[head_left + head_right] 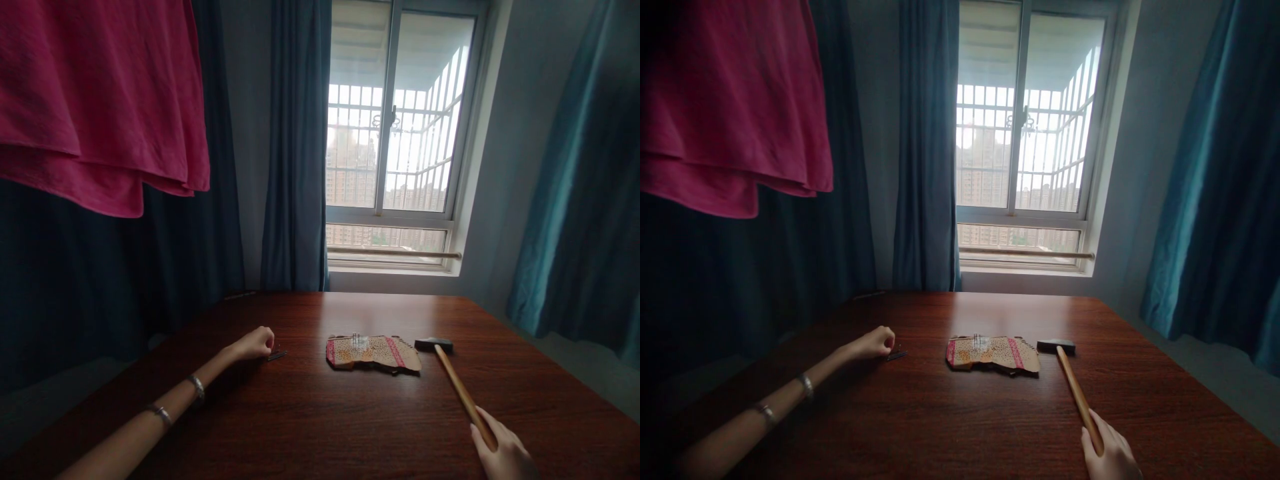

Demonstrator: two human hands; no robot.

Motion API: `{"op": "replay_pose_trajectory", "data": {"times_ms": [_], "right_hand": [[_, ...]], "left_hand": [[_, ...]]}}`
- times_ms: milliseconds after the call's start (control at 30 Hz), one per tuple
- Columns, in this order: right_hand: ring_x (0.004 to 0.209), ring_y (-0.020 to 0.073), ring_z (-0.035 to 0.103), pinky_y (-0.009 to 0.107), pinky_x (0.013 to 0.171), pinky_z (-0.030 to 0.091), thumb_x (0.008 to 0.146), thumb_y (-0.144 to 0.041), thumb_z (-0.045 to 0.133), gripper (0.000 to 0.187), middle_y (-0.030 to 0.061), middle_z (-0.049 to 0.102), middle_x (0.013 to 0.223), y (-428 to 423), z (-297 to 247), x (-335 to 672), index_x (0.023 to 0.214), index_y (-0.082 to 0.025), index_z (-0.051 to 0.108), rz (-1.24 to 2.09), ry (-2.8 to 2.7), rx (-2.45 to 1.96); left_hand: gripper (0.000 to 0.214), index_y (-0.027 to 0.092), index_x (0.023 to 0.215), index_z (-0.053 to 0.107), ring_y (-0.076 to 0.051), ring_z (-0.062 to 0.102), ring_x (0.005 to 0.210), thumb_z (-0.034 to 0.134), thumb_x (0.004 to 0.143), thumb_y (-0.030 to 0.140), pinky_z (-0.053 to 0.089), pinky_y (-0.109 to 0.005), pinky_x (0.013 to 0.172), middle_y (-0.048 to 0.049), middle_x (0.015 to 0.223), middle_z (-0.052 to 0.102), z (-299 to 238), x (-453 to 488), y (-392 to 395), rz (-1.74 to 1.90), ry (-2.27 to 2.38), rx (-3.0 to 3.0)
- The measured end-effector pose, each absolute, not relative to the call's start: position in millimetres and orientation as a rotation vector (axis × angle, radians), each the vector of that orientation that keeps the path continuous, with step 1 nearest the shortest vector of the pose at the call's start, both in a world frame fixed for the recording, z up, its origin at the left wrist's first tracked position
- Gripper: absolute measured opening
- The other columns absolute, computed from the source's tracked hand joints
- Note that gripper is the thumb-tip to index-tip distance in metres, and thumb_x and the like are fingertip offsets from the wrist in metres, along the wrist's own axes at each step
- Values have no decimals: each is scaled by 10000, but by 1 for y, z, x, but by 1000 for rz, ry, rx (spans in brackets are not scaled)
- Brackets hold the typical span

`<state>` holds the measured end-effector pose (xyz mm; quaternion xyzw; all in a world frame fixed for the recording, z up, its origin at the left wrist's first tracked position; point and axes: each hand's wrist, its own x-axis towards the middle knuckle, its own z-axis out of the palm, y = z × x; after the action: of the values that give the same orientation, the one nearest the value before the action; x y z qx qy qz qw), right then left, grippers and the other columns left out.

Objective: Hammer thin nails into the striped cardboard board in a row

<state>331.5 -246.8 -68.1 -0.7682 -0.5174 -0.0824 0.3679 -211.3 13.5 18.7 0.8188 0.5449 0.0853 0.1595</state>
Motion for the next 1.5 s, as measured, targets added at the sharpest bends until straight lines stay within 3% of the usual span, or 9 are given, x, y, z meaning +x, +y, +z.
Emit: {"op": "replay_pose_trajectory", "data": {"times_ms": [167, 467, 633, 800, 1100, 1500], "right_hand": [[831, 298, 639, 401, 715, 513, 723, -387, 420, 431, 154, 678, 961, -250, -56, 324, 1013, -129, 610, -162, -1301, -2039], [902, 295, 616, 410, 833, 466, 716, -372, 474, 341, 138, 675, 979, -236, -12, 316, 919, -161, 648, -121, -1298, -1878], [877, 249, 623, 314, 721, 511, 752, -427, 512, 335, 102, 686, 951, -218, 28, 230, 913, -185, 679, 505, -1393, -1468], [705, 233, 620, 278, 482, 491, 709, -483, 582, 400, 81, 692, 771, -192, 26, 157, 916, -159, 692, 882, -1343, -1197], [612, 177, 591, 241, 451, 483, 690, -462, 617, 316, 40, 644, 643, -168, 19, 140, 740, -154, 665, 861, -1239, -1182], [684, 223, 637, 272, 465, 505, 685, -522, 591, 406, 65, 673, 701, -130, 2, 147, 823, -143, 641, 834, -1216, -1180]], "left_hand": [[191, 125, 652, 624, -142, 531, 608, 501, 589, 258, 349, -208, 547, -6, 616, 594, 35, -191, 2, 469, 1524, 2318], [227, 124, 730, 643, -170, 598, 729, 584, 619, 314, 440, -242, 689, -35, 734, 664, 49, -129, -23, 796, 1195, 2030], [237, 107, 776, 666, -175, 601, 723, 601, 646, 295, 448, -253, 672, -56, 758, 674, 39, -74, -54, 821, 989, 1939], [217, 131, 769, 689, -168, 593, 687, 614, 685, 317, 443, -247, 609, -66, 738, 672, 25, -25, -95, 819, 800, 1941], [247, 121, 786, 683, -177, 594, 719, 624, 704, 346, 453, -244, 643, -59, 749, 670, 13, -2, -108, 931, 743, 1801], [215, 162, 791, 673, -200, 609, 755, 604, 714, 351, 474, -298, 699, -68, 783, 674, -3, 8, -84, 1044, 743, 1726]]}}
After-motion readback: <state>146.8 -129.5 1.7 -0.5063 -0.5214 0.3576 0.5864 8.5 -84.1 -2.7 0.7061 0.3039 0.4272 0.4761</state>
